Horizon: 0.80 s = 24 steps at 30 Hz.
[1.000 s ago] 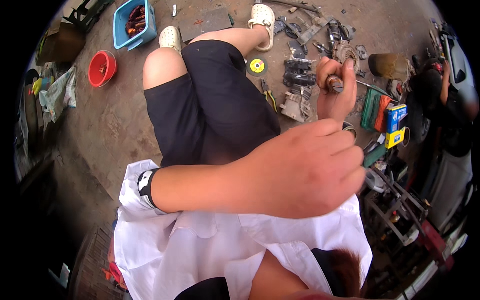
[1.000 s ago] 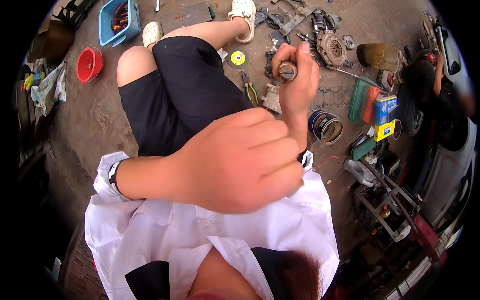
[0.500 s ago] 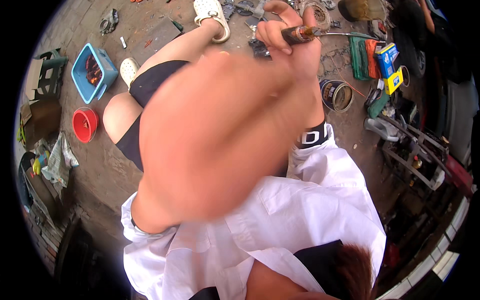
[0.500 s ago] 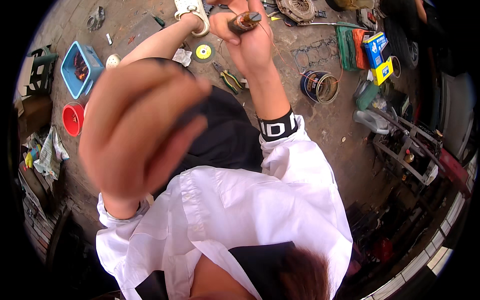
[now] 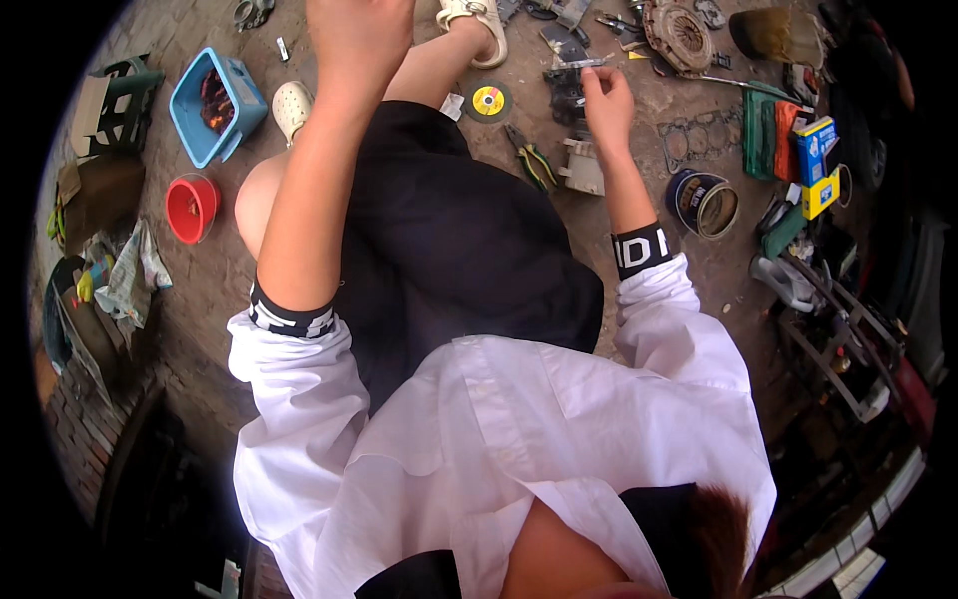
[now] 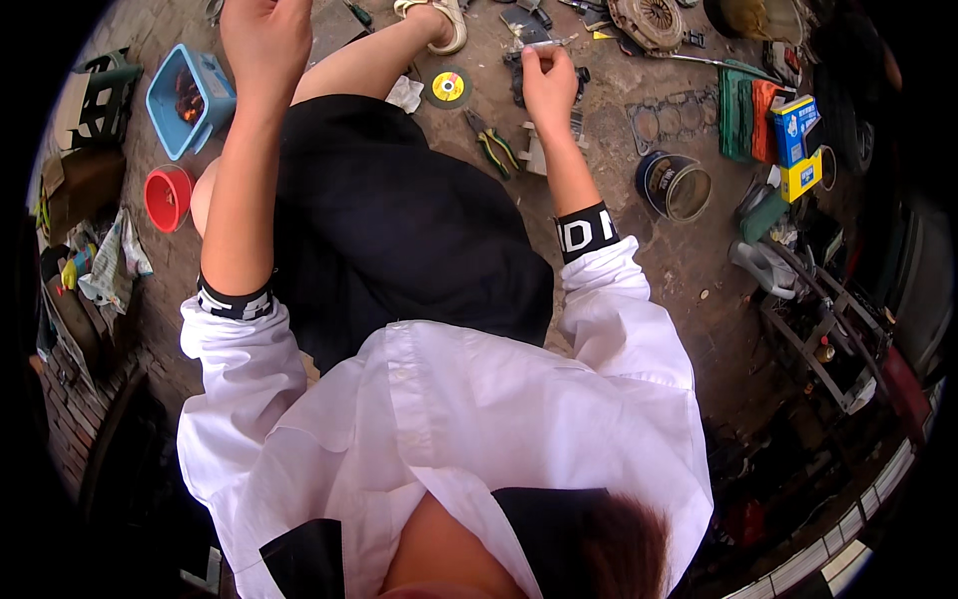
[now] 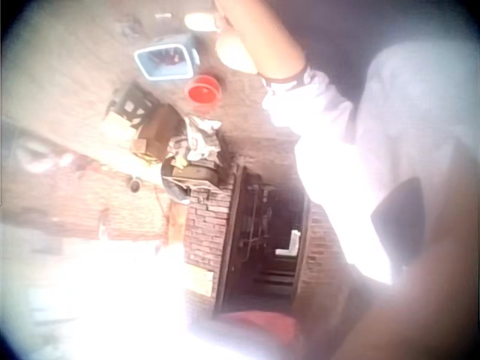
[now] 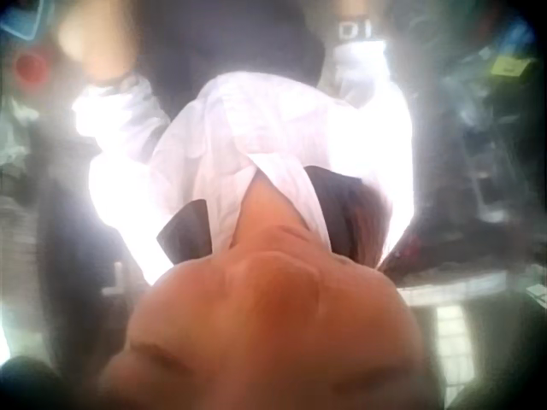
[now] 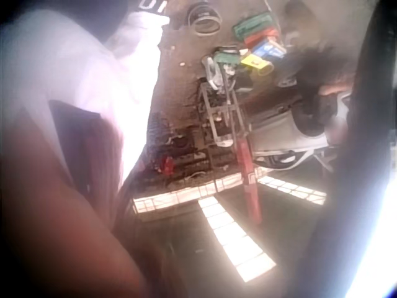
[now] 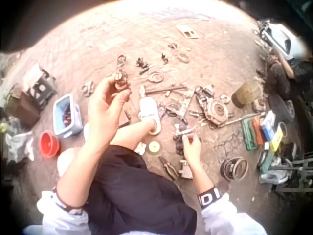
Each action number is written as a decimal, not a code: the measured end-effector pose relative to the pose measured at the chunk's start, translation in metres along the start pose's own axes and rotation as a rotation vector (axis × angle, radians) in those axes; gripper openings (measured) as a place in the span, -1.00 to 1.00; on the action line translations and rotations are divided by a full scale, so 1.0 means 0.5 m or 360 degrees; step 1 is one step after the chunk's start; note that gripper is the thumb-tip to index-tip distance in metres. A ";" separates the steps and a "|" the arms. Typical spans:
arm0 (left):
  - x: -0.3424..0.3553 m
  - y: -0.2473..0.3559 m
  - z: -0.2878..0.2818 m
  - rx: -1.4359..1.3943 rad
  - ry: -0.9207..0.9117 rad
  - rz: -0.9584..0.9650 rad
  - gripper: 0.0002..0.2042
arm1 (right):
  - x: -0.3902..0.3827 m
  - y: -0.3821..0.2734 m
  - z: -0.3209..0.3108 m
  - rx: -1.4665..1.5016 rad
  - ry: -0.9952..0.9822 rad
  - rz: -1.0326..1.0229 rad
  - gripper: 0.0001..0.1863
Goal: The person sits on the floor and uses pliers to strip insulation from a small wire. They then twist the exposed strands and appear to connect or prepare the wire for further assembly.
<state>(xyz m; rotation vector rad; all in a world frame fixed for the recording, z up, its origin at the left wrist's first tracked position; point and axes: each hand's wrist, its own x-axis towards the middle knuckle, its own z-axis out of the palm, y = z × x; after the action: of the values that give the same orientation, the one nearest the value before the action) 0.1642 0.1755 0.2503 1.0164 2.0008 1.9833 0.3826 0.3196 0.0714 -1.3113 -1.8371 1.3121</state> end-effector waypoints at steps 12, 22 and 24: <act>0.027 -0.089 -0.010 -0.0251 0.0065 -0.0598 -0.79 | -0.201 0.334 0.114 -0.1906 -0.0882 -0.0128 -0.54; 0.022 -0.071 0.031 -0.0025 -0.0547 -0.0370 -0.68 | -0.171 0.317 0.096 -0.1255 -0.0826 0.0224 -0.53; 0.019 -0.068 0.037 -0.0104 -0.0712 -0.0448 -0.71 | -0.147 0.286 0.062 -0.0940 -0.0945 0.0625 -0.62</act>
<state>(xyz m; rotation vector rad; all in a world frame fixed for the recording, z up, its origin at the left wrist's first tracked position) 0.1550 0.1994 0.2200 0.9915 1.7138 1.5075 0.4436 0.2483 -0.0627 -1.7877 -2.6165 1.5393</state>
